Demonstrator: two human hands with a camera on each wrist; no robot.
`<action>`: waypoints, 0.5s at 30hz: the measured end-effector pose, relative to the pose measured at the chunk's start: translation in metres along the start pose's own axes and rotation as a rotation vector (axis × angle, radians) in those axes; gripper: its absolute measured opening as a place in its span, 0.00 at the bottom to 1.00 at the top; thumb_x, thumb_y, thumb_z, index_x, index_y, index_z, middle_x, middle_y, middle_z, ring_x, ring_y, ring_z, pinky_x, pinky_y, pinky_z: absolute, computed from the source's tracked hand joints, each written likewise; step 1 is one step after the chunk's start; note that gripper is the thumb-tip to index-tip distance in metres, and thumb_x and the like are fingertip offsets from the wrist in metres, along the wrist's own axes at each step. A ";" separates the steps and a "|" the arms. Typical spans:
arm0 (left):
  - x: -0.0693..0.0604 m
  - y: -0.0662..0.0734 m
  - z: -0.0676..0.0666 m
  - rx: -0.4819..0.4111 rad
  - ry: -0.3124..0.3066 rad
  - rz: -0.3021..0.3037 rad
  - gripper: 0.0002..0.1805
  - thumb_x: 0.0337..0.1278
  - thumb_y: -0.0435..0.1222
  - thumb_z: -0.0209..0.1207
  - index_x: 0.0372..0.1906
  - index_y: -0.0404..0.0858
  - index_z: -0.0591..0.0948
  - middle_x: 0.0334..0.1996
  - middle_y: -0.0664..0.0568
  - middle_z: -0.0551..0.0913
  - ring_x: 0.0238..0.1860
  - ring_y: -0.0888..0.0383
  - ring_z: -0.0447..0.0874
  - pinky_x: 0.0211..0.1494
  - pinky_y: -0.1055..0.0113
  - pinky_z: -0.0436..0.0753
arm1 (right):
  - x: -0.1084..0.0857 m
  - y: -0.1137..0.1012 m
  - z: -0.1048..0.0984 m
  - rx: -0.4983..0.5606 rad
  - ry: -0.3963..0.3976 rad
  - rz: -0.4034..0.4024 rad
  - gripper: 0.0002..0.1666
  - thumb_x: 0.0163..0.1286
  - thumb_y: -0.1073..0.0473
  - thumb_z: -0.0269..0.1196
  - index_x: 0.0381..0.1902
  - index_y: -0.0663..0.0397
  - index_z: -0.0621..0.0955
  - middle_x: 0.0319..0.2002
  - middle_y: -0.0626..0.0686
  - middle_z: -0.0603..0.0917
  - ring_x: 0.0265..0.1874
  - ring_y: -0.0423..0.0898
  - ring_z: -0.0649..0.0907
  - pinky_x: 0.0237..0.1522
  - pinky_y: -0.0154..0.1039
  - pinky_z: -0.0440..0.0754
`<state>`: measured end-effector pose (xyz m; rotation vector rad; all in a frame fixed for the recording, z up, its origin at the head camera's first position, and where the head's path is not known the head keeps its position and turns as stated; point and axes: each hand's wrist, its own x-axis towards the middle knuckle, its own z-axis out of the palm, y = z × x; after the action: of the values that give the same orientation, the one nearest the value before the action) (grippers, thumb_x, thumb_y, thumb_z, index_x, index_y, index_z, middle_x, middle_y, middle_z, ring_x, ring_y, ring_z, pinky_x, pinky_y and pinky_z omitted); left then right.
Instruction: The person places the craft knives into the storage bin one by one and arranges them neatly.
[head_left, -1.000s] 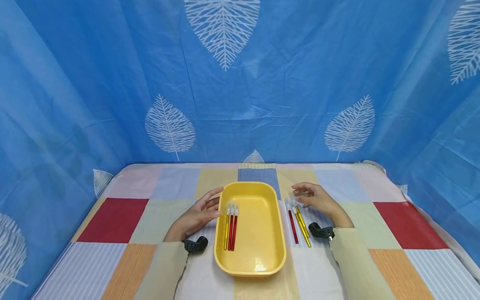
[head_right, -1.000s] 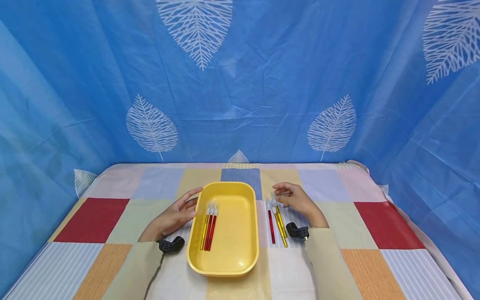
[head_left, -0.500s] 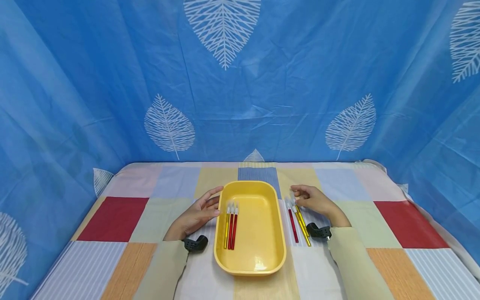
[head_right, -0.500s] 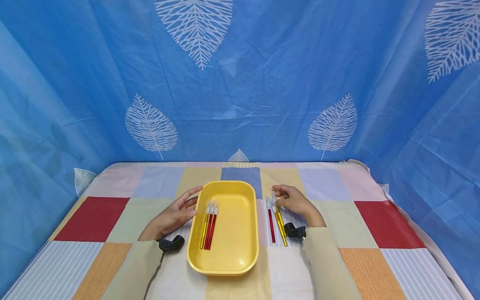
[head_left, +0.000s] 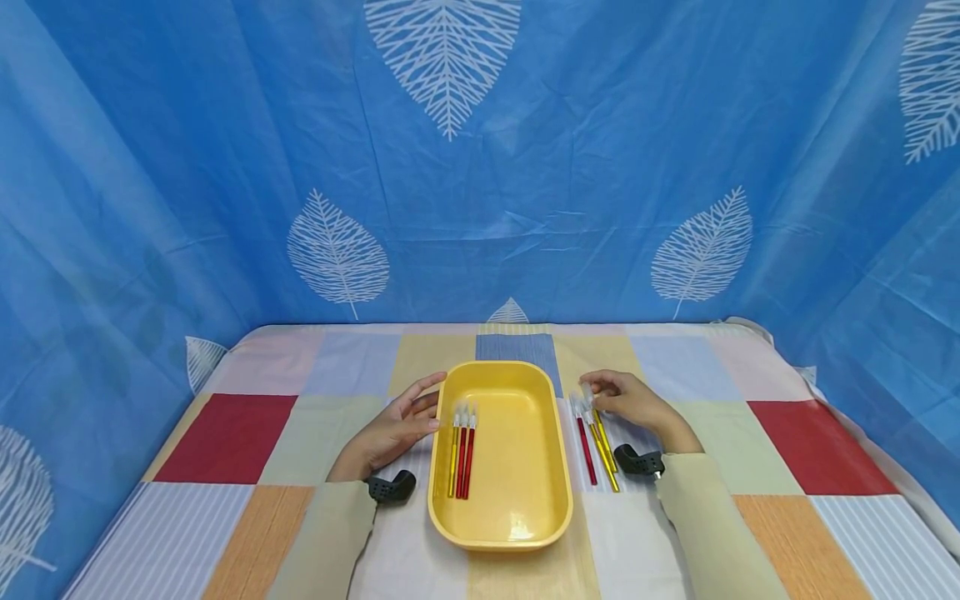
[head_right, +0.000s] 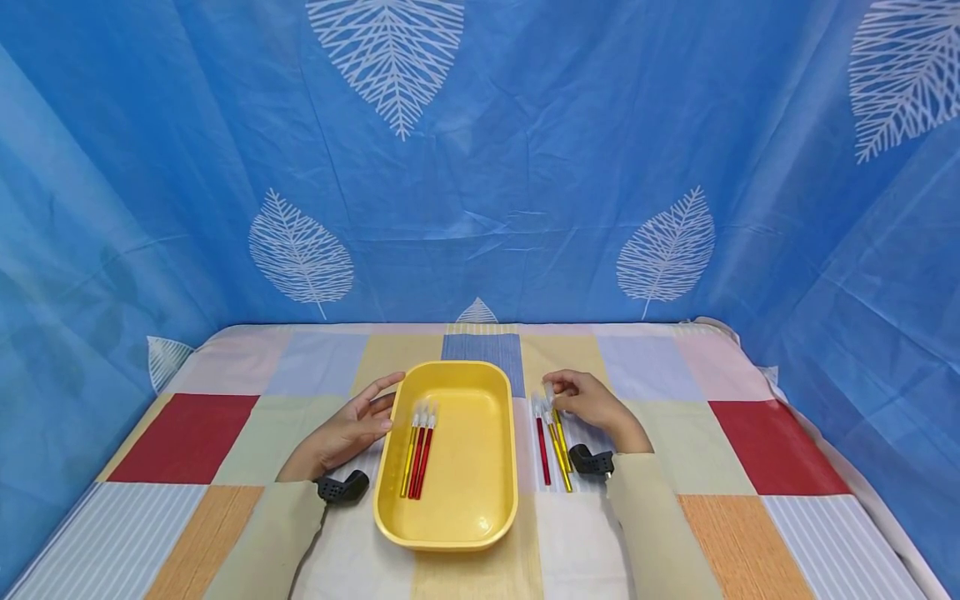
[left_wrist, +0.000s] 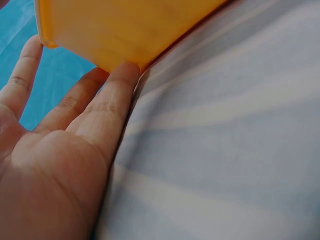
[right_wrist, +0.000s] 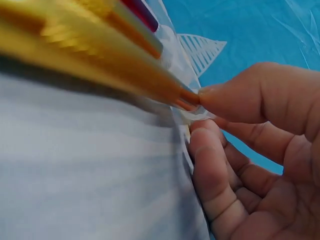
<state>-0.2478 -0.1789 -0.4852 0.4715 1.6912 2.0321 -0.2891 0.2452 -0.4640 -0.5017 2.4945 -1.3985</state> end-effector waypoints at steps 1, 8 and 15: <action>0.000 0.000 0.000 0.000 0.003 -0.003 0.47 0.74 0.27 0.62 0.88 0.37 0.50 0.84 0.31 0.56 0.82 0.42 0.64 0.74 0.62 0.78 | 0.000 0.000 0.000 0.008 -0.001 0.008 0.27 0.73 0.70 0.62 0.67 0.78 0.76 0.48 0.63 0.81 0.41 0.49 0.75 0.39 0.34 0.79; 0.000 0.000 0.002 -0.003 0.009 -0.015 0.46 0.74 0.26 0.60 0.88 0.37 0.50 0.84 0.32 0.57 0.81 0.41 0.64 0.74 0.62 0.78 | -0.003 -0.002 -0.005 0.062 -0.015 0.037 0.31 0.75 0.71 0.61 0.72 0.78 0.71 0.50 0.64 0.81 0.41 0.47 0.79 0.40 0.36 0.81; 0.000 0.001 0.001 -0.003 0.000 -0.011 0.47 0.75 0.27 0.62 0.89 0.38 0.50 0.84 0.32 0.56 0.82 0.41 0.64 0.74 0.63 0.78 | -0.003 -0.001 -0.010 0.154 -0.040 0.017 0.32 0.77 0.72 0.59 0.75 0.79 0.67 0.49 0.66 0.80 0.38 0.45 0.83 0.43 0.36 0.88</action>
<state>-0.2473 -0.1782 -0.4843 0.4602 1.6870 2.0267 -0.2894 0.2538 -0.4577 -0.4704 2.3311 -1.5436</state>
